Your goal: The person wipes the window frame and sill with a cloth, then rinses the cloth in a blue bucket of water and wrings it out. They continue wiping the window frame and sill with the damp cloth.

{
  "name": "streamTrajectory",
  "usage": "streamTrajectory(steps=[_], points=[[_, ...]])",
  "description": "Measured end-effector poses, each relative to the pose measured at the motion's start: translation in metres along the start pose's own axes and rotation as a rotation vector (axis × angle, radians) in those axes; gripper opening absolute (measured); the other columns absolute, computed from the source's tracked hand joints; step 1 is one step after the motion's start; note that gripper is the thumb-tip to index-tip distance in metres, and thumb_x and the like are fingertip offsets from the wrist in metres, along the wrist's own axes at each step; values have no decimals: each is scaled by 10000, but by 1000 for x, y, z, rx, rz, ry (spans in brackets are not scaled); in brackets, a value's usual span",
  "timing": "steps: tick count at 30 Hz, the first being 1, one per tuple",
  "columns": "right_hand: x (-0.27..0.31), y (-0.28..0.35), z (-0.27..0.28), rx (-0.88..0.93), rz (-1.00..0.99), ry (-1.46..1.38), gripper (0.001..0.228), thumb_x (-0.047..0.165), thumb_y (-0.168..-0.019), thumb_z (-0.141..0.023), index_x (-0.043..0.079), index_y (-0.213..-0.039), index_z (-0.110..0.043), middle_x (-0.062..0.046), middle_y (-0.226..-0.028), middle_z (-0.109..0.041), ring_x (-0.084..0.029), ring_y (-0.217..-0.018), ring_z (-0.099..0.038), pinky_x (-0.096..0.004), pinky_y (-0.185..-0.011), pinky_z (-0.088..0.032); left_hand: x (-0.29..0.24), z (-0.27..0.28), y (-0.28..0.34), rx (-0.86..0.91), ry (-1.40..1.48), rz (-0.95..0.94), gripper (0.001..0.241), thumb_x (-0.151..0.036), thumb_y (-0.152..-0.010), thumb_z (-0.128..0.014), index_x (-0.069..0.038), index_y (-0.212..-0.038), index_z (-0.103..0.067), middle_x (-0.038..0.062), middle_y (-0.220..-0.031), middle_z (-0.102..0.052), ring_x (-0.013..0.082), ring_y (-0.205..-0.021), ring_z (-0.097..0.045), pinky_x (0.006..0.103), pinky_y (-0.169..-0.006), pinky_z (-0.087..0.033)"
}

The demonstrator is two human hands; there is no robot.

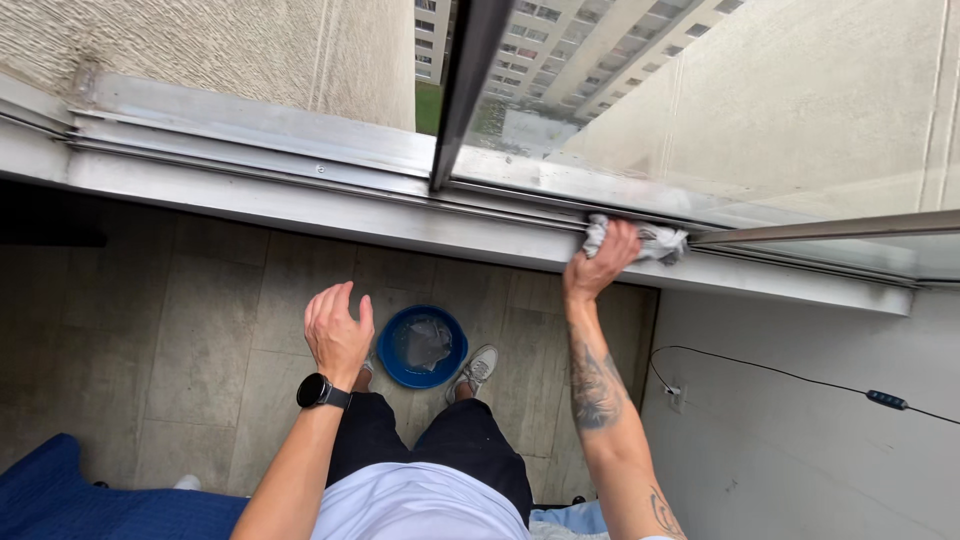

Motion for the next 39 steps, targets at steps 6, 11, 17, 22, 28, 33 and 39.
streamTrajectory(steps=[6, 11, 17, 22, 28, 33, 39], points=[[194, 20, -63, 68, 27, -200, 465, 38, -813, -505, 56, -1236, -696, -132, -1274, -648, -363, -1277, -555, -538, -1168, -284, 61, 22, 6, -11, -31, 49, 300, -249, -950, -687, -42, -1162, -736, 114, -1076, -731, 274, -1065, -704, 414, -1021, -502], [276, 9, -63, 40, 125, -241, 520, 36, -803, -441, 33, -1268, -674, -173, -1266, -627, -381, -1214, -589, -526, -1090, -362, 95, 46, -5, -40, -38, 84, 300, -247, -953, -692, -42, -1168, -732, 112, -1084, -727, 278, -1076, -699, 416, -1030, -493], [292, 8, -78, 98, 236, -257, 532, -1, -746, -469, 61, -1211, -719, -120, -1162, -662, -332, -1122, -646, -463, -1000, -460, 86, 36, -27, -47, 17, 79, 306, -248, -955, -696, -37, -1173, -733, 117, -1079, -727, 283, -1072, -698, 425, -1030, -488], [316, 4, -112, 120, 251, -389, 385, -50, -905, -441, 41, -1163, -712, -106, -1123, -679, -314, -1073, -666, -438, -956, -506, 41, 28, -54, -90, 86, -15, 321, -249, -938, -706, -20, -1161, -732, 132, -1065, -722, 299, -1065, -700, 435, -1011, -496], [253, 0, -57, 256, 502, -360, 435, -52, -1009, -363, 14, -1331, -648, -187, -1411, -607, -349, -1336, -572, -434, -1142, -437, -19, 25, -75, -81, 164, -94, 316, -241, -969, -701, -4, -1177, -723, 143, -1090, -716, 316, -1081, -691, 452, -1020, -492], [106, -6, -40, 149, 425, -213, 295, 45, -1028, -485, 71, -1203, -722, -166, -1126, -703, -352, -1087, -686, -457, -1014, -532, -105, 15, -88, -73, 260, -239, 275, -200, -973, -717, 1, -1161, -724, 141, -1072, -713, 325, -1064, -694, 447, -1009, -487], [-27, -23, 44, 195, 20, -158, 288, -29, -927, -556, 87, -1125, -729, -117, -1115, -699, -325, -1095, -674, -449, -978, -531, -256, -15, -79, -37, 402, -446, 300, -208, -935, -742, -26, -1173, -714, 133, -1099, -714, 322, -1089, -686, 458, -961, -504]])
Point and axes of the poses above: each hand's wrist, its own y-axis away from the middle knuckle, its own z-axis out of the back of the hand, x = y × z, the point moved 5 cm from there along -y, towards the middle knuckle
